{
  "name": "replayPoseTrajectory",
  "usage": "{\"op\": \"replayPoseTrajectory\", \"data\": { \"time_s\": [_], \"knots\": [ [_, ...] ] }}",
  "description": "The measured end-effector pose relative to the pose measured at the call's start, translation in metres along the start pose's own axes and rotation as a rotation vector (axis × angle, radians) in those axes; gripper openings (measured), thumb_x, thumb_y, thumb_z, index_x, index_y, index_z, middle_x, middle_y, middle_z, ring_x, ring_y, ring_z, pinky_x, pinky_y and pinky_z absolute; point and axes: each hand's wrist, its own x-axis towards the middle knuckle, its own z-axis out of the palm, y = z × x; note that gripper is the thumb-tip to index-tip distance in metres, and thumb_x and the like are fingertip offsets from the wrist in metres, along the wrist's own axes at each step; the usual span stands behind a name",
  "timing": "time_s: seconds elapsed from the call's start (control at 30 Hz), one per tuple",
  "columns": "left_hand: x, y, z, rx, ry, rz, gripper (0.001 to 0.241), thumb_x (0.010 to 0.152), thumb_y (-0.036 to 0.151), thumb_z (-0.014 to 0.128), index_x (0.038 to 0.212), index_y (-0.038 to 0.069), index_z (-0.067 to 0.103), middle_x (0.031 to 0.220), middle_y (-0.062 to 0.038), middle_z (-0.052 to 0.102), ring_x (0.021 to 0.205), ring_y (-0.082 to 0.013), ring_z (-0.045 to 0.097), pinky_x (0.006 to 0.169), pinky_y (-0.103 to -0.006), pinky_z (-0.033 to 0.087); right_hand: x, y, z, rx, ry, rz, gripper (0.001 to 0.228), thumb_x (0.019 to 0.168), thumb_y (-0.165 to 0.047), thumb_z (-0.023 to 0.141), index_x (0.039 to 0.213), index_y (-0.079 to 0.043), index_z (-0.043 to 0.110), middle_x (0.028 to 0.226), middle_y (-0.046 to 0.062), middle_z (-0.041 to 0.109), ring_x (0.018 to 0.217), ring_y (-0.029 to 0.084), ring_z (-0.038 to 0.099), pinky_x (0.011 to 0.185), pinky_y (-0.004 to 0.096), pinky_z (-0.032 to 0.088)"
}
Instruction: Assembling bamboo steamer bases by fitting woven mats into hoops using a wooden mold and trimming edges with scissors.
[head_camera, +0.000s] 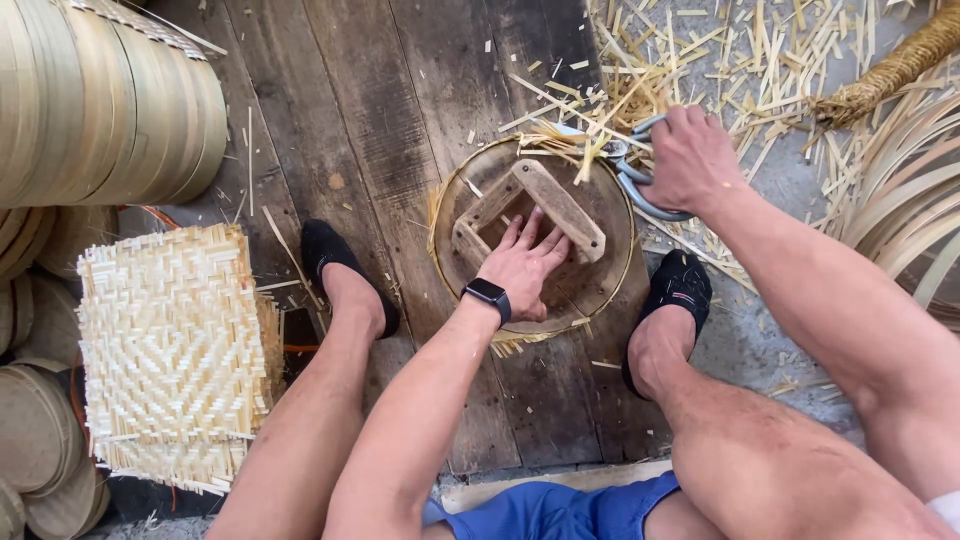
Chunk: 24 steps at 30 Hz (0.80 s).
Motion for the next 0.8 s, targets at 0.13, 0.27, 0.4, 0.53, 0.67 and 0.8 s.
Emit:
{"op": "replayPoseTrajectory", "data": {
  "time_s": [0.13, 0.27, 0.4, 0.53, 0.67, 0.8],
  "knots": [
    [0.001, -0.015, 0.031, 0.024, -0.012, -0.004, 0.125, 0.057, 0.044, 0.092, 0.158, 0.009, 0.026, 0.166, -0.01, 0.028, 0.155, -0.0413, 0.012, 0.125, -0.0556, 0.012, -0.013, 0.014, -0.006, 0.097, -0.176, 0.061, 0.045, 0.088, -0.046, 0.063, 0.101, -0.004, 0.074, 0.096, 0.013, 0.065, 0.089, 0.025, 0.068, 0.081, 0.041, 0.059],
    [0.003, -0.007, 0.049, -0.044, 0.34, -0.015, 0.106, 0.069, 0.038, 0.086, 0.155, 0.01, 0.031, 0.169, -0.018, 0.02, 0.158, -0.04, 0.01, 0.125, -0.057, 0.012, -0.05, 0.037, -0.005, 0.222, -0.268, 0.12, 0.043, 0.093, -0.045, 0.061, 0.102, -0.005, 0.074, 0.1, 0.014, 0.066, 0.091, 0.028, 0.068, 0.082, 0.045, 0.058],
    [0.044, 0.041, 0.019, -0.678, 0.667, -0.498, 0.13, 0.076, 0.052, 0.088, 0.156, -0.008, 0.005, 0.163, -0.031, -0.004, 0.152, -0.0478, -0.008, 0.12, -0.0615, 0.006, -0.045, 0.024, -0.015, 0.131, -0.146, 0.087, 0.068, 0.089, -0.065, 0.064, 0.104, 0.002, 0.07, 0.1, 0.018, 0.066, 0.096, 0.03, 0.066, 0.082, 0.042, 0.056],
    [0.053, 0.056, 0.022, -0.609, 0.774, -0.641, 0.116, 0.074, 0.031, 0.08, 0.162, 0.0, 0.011, 0.173, -0.024, 0.0, 0.157, -0.0481, -0.01, 0.125, -0.0627, 0.009, -0.02, -0.007, -0.033, 0.096, -0.028, 0.054, 0.062, 0.084, -0.055, 0.066, 0.106, 0.003, 0.069, 0.104, 0.02, 0.065, 0.103, 0.033, 0.064, 0.09, 0.042, 0.054],
    [0.041, 0.046, 0.022, -0.611, 0.744, -0.534, 0.115, 0.069, 0.028, 0.08, 0.161, 0.004, 0.015, 0.171, -0.02, 0.001, 0.157, -0.0482, -0.008, 0.126, -0.0624, 0.009, -0.025, 0.008, -0.015, 0.255, -0.202, 0.131, 0.047, 0.085, -0.035, 0.065, 0.113, 0.002, 0.068, 0.11, 0.021, 0.065, 0.107, 0.033, 0.064, 0.093, 0.045, 0.053],
    [0.032, 0.047, 0.034, -0.612, 0.688, -0.372, 0.115, 0.067, 0.025, 0.078, 0.163, 0.009, 0.015, 0.173, -0.015, 0.001, 0.159, -0.0464, -0.007, 0.128, -0.0607, 0.007, -0.054, 0.007, -0.004, 0.297, -0.223, 0.163, 0.055, 0.086, -0.046, 0.067, 0.111, 0.003, 0.067, 0.107, 0.022, 0.064, 0.102, 0.034, 0.064, 0.089, 0.045, 0.053]
  ]
}}
